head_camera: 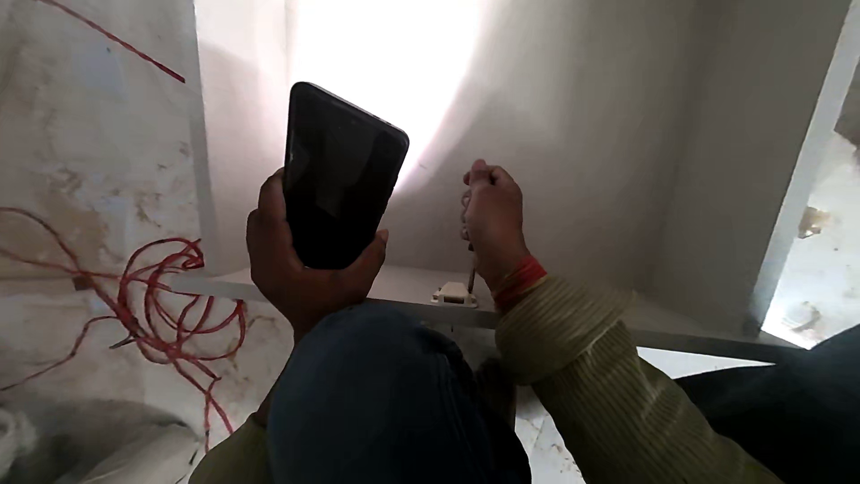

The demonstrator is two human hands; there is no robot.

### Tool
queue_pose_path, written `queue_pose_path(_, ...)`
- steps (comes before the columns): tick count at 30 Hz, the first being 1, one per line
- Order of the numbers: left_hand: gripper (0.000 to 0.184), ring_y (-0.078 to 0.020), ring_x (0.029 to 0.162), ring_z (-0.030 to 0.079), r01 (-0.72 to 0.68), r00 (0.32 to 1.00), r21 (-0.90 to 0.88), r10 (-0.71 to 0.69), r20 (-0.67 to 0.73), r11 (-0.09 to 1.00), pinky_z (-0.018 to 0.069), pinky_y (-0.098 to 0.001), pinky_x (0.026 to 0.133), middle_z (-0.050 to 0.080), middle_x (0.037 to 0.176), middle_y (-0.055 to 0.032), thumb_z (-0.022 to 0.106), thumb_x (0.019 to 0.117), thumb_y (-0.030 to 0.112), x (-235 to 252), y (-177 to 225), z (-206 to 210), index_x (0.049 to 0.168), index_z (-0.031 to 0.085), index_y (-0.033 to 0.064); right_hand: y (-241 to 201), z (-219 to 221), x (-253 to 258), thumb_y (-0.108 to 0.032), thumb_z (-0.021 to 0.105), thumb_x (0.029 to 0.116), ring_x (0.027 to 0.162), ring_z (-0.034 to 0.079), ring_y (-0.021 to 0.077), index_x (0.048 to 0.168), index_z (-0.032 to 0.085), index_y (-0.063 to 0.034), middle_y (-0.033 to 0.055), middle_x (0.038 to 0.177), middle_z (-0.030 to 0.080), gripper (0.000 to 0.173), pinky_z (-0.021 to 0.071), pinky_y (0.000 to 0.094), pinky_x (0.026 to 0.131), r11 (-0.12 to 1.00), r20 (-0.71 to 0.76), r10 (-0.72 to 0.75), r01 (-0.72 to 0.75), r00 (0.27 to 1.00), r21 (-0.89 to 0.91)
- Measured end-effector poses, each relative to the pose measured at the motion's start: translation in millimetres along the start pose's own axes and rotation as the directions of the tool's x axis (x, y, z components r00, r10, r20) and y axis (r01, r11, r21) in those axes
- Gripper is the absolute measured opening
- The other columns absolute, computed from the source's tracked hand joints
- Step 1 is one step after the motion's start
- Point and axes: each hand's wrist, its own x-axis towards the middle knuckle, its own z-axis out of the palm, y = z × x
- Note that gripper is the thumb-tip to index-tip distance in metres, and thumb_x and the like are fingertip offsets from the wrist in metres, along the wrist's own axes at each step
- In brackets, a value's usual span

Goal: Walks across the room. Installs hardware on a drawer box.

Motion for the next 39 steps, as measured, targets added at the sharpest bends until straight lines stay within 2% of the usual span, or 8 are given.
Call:
queue_pose_path(3,0.097,-0.0205,0.118,0.061,-0.021,0.999,-0.005,0.021,-0.04,1.0,0.0478,-0.0316,0.102,0.064,0.128,-0.0189,0.085,0.0696,0.052,0.4,-2.4,1.9,0.146,0.052,0.0014,-1.5,1.2,6.1,-0.055,0.037,0.1091,0.04,0.034,0.0083,0.087,0.052,-0.0142,-0.0043,0.055,0.034,0.049,0.0321,0.0247,0.037,0.989,0.023,0.05,-0.053,0.998,0.139)
queue_pose_path(13,0.097,-0.0218,0.118,0.061,0.03,0.999,-0.005,-0.03,-0.012,1.0,0.0483,-0.0343,0.102,0.063,0.13,-0.0193,0.084,0.0699,0.052,2.6,1.6,0.5,0.148,0.051,0.0044,-7.0,-14.3,13.5,-0.041,0.038,0.1101,0.035,0.026,0.0038,0.071,0.036,-0.0224,-0.0083,0.047,0.028,0.043,0.0251,0.0192,0.034,0.911,0.341,0.132,-0.25,0.931,0.328)
queue_pose_path(22,0.098,-0.0204,0.12,0.06,0.054,0.998,-0.012,-0.054,0.016,0.998,0.0475,-0.0327,0.103,0.063,0.131,-0.0182,0.085,0.0685,0.051,4.1,4.5,0.5,0.148,0.05,0.0046,0.3,-23.3,35.9,-0.039,0.037,0.1101,0.033,0.027,0.0027,0.059,0.033,-0.0235,-0.0084,0.044,0.029,0.053,0.0266,0.0185,0.033,0.788,0.748,-0.009,-0.456,0.664,0.413)
queue_pose_path(25,0.097,-0.0237,0.12,0.06,0.056,0.998,-0.016,-0.055,0.019,0.998,0.0476,-0.0353,0.103,0.063,0.13,-0.0202,0.086,0.0688,0.048,6.3,7.3,0.7,0.147,0.05,0.0035,-17.4,-18.5,17.9,-0.046,0.039,0.1105,0.036,0.03,0.0023,0.072,0.042,-0.0186,-0.0082,0.049,0.033,0.047,0.0285,0.0174,0.035,0.906,0.59,0.072,-0.3,0.804,0.298)
queue_pose_path(28,0.097,-0.0242,0.118,0.061,0.029,1.0,-0.024,-0.029,0.011,0.999,0.0482,-0.0362,0.102,0.063,0.128,-0.0214,0.085,0.0695,0.05,1.4,2.8,-0.4,0.147,0.051,0.0028,-52.9,-20.8,-18.4,-0.04,0.044,0.1108,0.039,0.036,0.0036,0.091,0.066,-0.0073,-0.0039,0.053,0.044,0.045,0.0303,0.0187,0.037,0.986,0.502,-0.055,0.127,0.863,-0.11)
queue_pose_path(31,0.099,-0.0234,0.12,0.061,0.027,1.0,-0.058,-0.027,-0.003,0.998,0.048,-0.0349,0.104,0.062,0.13,-0.0221,0.086,0.0693,0.051,2.3,2.5,-1.3,0.147,0.05,0.0019,-71.8,-40.6,-29.2,-0.036,0.064,0.1017,0.067,0.063,0.0169,0.096,0.076,-0.0093,0.004,0.076,0.069,0.03,0.0525,0.0418,0.063,0.644,0.63,-0.02,0.492,0.777,-0.586)
queue_pose_path(34,0.097,-0.0258,0.121,0.06,0.018,1.0,-0.079,-0.019,-0.01,0.997,0.0482,-0.0376,0.104,0.062,0.132,-0.0228,0.085,0.0698,0.049,0.7,2.8,-1.3,0.147,0.05,0.0006,-53.5,-55.9,-22.5,-0.034,0.08,0.0905,0.085,0.067,0.0241,0.109,0.078,-0.0093,0.0095,0.092,0.072,0.031,0.0539,0.0516,0.077,0.48,0.666,0.257,0.506,0.7,-0.717)
queue_pose_path(39,0.097,-0.0306,0.118,0.061,0.022,1.0,-0.05,-0.021,0.016,0.999,0.0494,-0.0434,0.101,0.063,0.127,-0.0241,0.084,0.0692,0.05,0.4,3.7,-2.7,0.147,0.05,0.0025,-30.0,-56.5,-17.3,-0.02,0.086,0.0846,0.083,0.069,0.0169,0.114,0.072,-0.0062,0.0076,0.094,0.075,0.036,0.0567,0.039,0.078,0.637,0.747,0.263,0.471,0.611,-0.61)
